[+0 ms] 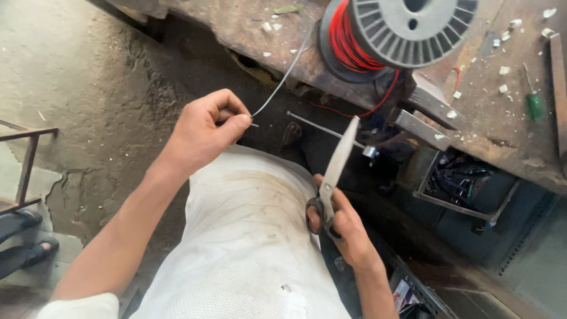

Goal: The person twists and secures copper wires on a circular coil, then retrieves a spool of red wire and uses scissors to cut a white plastic strip. The person continues to wrap and adjust the copper wires on the coil using the plastic strip as a guide.

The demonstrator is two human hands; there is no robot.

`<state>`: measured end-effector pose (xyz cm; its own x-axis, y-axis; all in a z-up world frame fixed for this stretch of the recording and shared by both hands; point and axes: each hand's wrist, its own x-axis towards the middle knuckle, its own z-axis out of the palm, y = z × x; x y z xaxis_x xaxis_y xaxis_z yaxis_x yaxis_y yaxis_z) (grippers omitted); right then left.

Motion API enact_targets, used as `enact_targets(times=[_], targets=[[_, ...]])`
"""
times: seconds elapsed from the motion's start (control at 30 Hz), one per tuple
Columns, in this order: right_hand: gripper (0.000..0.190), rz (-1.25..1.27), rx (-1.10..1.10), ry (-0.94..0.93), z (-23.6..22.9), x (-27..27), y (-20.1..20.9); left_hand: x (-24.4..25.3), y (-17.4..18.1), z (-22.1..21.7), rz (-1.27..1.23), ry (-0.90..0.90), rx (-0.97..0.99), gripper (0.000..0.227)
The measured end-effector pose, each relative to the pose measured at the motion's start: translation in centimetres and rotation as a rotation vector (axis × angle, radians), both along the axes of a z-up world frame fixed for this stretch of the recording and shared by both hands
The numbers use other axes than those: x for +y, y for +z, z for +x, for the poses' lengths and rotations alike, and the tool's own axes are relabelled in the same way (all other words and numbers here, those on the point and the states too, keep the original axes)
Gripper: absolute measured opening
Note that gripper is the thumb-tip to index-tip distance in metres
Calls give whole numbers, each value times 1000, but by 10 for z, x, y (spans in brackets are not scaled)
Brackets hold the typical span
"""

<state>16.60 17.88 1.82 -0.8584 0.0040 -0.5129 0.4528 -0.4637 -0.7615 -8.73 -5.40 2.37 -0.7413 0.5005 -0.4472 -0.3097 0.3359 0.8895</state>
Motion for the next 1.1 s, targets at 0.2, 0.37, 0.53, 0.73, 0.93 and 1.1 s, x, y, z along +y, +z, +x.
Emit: enact_targets(times=[0.2, 0.37, 0.53, 0.73, 0.93, 1.1], targets=[[93, -168, -25, -28, -56, -47, -18, -16, -16, -33, 39, 3, 20, 15], [91, -99, -194, 152, -55, -61, -23, -31, 8, -51, -85, -61, 70, 19], [101, 30, -110, 332, -82, -71, -28, -26, 31, -69, -18, -123, 176, 20], [111, 210, 14, 352, -141, -74, -21, -24, 39, -79, -83, -288, 218, 18], [98, 439, -118, 313, -154, -82, -28, -26, 29, -79, 62, -302, 263, 16], [100, 550, -29, 228, -147, -94, -20, -33, 42, -92, 22, -298, 85, 22]])
